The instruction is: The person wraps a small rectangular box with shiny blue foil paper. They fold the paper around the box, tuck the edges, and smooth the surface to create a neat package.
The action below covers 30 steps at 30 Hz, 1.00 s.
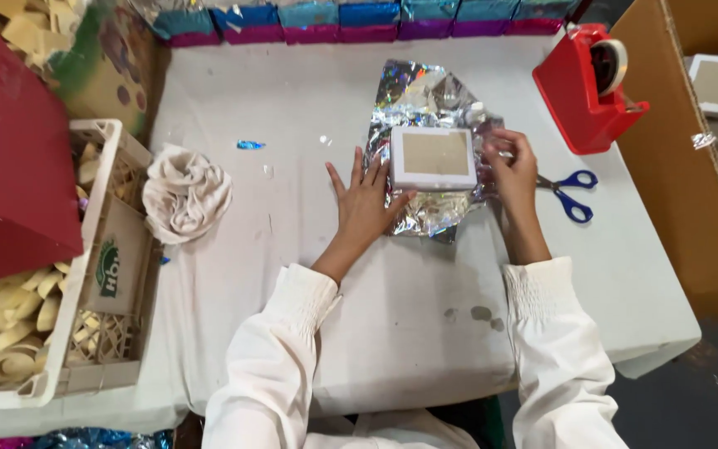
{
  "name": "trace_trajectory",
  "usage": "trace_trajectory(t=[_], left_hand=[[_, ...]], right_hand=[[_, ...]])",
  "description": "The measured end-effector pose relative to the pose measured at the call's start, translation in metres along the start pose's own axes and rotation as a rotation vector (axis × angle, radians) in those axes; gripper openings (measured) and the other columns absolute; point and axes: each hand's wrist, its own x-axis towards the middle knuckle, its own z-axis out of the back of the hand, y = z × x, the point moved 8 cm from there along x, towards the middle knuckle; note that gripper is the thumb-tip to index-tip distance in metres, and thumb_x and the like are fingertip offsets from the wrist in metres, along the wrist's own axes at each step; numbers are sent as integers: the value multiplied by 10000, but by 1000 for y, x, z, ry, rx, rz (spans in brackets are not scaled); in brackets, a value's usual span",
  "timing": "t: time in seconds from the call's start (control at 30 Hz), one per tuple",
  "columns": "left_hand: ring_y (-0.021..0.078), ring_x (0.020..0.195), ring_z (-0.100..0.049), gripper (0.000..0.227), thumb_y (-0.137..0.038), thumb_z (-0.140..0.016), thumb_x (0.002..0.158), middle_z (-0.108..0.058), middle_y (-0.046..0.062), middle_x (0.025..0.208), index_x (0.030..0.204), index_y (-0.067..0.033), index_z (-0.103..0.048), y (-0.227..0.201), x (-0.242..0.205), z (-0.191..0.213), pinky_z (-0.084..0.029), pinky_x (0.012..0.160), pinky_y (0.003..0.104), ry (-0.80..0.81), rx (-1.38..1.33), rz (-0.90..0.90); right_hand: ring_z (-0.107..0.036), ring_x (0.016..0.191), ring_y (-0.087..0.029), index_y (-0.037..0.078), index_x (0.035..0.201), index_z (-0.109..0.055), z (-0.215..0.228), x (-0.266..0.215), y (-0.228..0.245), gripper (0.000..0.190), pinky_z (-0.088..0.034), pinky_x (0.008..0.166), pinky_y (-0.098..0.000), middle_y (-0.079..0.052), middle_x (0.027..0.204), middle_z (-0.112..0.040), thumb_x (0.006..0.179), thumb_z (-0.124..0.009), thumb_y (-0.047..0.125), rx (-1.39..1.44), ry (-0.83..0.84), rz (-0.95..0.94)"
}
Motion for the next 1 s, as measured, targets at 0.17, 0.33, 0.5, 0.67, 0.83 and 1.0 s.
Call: trace_trajectory(t=[0.17, 0.33, 0.5, 0.67, 0.83, 1.0], left_hand=[[421, 1539, -174, 847, -717, -510, 929, -556, 153, 1490, 1400, -19, -595, -5, 6, 18, 84, 1121, 783, 60, -26, 71], [424, 1531, -211, 803, -679, -533, 921, -580, 158, 1456, 1381, -27, -617, 0, 6, 11, 99, 1110, 794, 72, -44, 71], [352, 1536, -273, 845, -645, -555, 933, -574, 191, 1461, 1371, 76, -596, 0, 5, 4, 105, 1117, 785, 48, -36, 0], [367, 1552, -244, 855, -640, -550, 937, -552, 272, 1459, 1338, 114, -592, -4, 6, -11, 81, 1194, 694, 141, 53, -55], [443, 1538, -209, 900, -682, -554, 907, -552, 286, 1446, 1339, 107, -591, -13, 5, -1, 78, 1197, 660, 157, 156, -28], [539, 1471, -188, 955, -717, -568, 813, -591, 289, 1385, 1299, 104, -601, -19, 6, 24, 69, 1159, 668, 161, 234, -11]], right_hand=[[-533, 1191, -447, 43, 1375, -585, -57, -35, 67, 708, -492, 978, -500, -271, 1351, -512, 791, -924, 254, -869, 323, 588], [-467, 1310, -469, 65, 1435, -493, -66, -49, 76, 924, -444, 1050, -498, -256, 1453, -409, 658, -926, 314, -781, 411, 381], [-494, 1314, -473, 86, 1510, -458, -61, -47, 67, 953, -452, 1060, -476, -283, 1488, -439, 696, -924, 257, -891, 362, 494], [-561, 1294, -421, 135, 1552, -484, -49, -43, 56, 875, -497, 1036, -444, -231, 1492, -494, 793, -899, 263, -880, 223, 425], [-605, 1234, -395, 160, 1483, -545, -48, -39, 65, 852, -517, 991, -439, -201, 1487, -513, 727, -911, 300, -859, 246, 361], [-633, 1248, -359, 203, 1438, -590, -53, -45, 74, 809, -531, 998, -431, -117, 1477, -563, 699, -904, 297, -885, 291, 376]])
